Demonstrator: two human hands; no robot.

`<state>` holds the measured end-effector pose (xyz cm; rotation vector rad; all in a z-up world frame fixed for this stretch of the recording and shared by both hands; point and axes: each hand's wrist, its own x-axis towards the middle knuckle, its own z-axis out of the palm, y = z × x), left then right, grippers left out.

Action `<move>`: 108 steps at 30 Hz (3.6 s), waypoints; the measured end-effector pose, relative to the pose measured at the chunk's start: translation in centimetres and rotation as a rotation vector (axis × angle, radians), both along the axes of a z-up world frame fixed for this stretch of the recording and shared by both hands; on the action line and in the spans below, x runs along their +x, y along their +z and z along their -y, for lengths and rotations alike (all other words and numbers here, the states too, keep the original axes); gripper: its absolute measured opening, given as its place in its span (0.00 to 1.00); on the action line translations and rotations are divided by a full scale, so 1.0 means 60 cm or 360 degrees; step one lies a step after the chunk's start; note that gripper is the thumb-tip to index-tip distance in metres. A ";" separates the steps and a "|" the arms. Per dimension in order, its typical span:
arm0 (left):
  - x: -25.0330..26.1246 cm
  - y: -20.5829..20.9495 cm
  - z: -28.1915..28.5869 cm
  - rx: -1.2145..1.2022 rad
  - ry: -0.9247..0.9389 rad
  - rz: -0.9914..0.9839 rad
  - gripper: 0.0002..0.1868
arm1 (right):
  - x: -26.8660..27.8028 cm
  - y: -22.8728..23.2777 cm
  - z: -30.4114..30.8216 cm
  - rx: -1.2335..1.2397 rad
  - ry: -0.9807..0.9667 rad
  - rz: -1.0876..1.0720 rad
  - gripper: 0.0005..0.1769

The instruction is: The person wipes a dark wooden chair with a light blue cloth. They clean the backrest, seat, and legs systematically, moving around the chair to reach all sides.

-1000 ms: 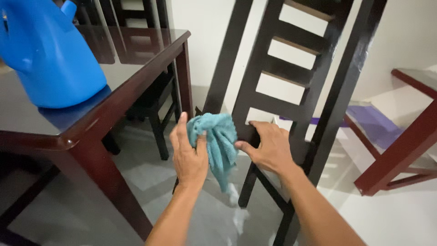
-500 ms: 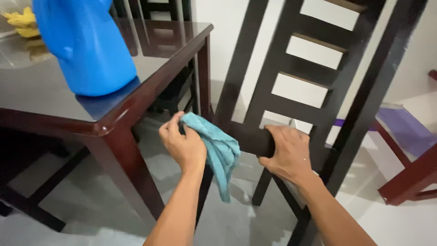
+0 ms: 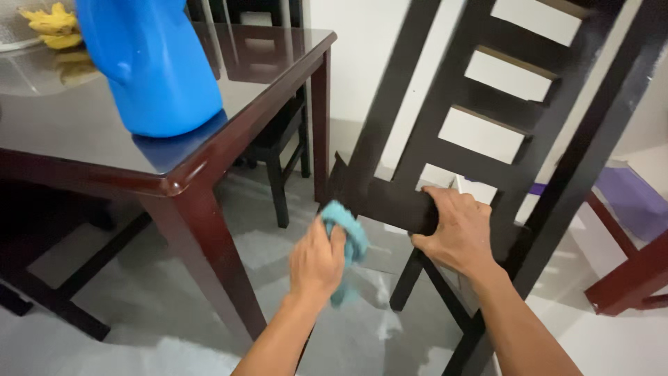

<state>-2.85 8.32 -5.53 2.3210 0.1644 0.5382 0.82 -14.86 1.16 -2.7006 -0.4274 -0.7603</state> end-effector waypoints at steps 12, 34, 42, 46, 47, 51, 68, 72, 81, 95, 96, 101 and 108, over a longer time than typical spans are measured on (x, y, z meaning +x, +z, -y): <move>0.060 0.029 0.041 -0.0026 -0.0138 0.0720 0.26 | 0.008 -0.010 0.015 -0.0011 -0.0007 0.0126 0.45; -0.008 -0.062 0.019 -0.0265 -0.0094 0.0170 0.26 | 0.003 0.001 0.020 -0.0056 -0.0141 -0.0197 0.44; 0.077 0.072 0.074 -0.0048 -0.0231 0.0815 0.31 | 0.011 -0.007 0.028 0.0025 -0.0024 0.0090 0.43; 0.018 0.015 0.054 -0.0033 -0.0293 0.0667 0.36 | 0.019 0.006 0.038 0.0022 -0.0084 -0.0118 0.45; 0.007 -0.001 0.047 -0.0011 -0.0289 0.0639 0.37 | 0.021 0.007 0.038 0.0020 -0.0077 -0.0086 0.44; 0.003 -0.031 0.045 0.0096 -0.0213 0.0791 0.32 | 0.020 -0.003 0.040 0.0025 -0.0079 -0.0018 0.44; 0.100 0.194 0.126 0.0459 -0.0066 0.1527 0.29 | 0.008 -0.019 0.048 0.0063 0.0122 0.0137 0.40; 0.105 0.182 0.103 0.0141 -0.0276 0.0872 0.54 | 0.002 -0.022 0.054 0.0079 0.0216 0.0065 0.49; 0.108 0.195 0.106 0.0101 -0.0277 0.0538 0.59 | -0.024 -0.044 -0.036 0.0232 0.0460 0.0790 0.30; 0.151 0.210 0.148 0.0121 -0.0309 0.0478 0.64 | 0.018 -0.122 0.137 0.0437 -0.0350 0.0864 0.11; 0.153 0.203 0.153 0.0140 -0.0295 0.0541 0.63 | 0.020 -0.127 0.129 0.0373 -0.0334 0.0874 0.11; 0.161 0.194 0.160 0.0132 -0.0312 0.0556 0.57 | 0.026 -0.146 0.085 0.0259 0.0134 0.0609 0.24; 0.146 0.198 0.167 0.0085 -0.0333 0.0468 0.55 | 0.029 -0.170 0.165 0.0113 -0.0235 0.0557 0.27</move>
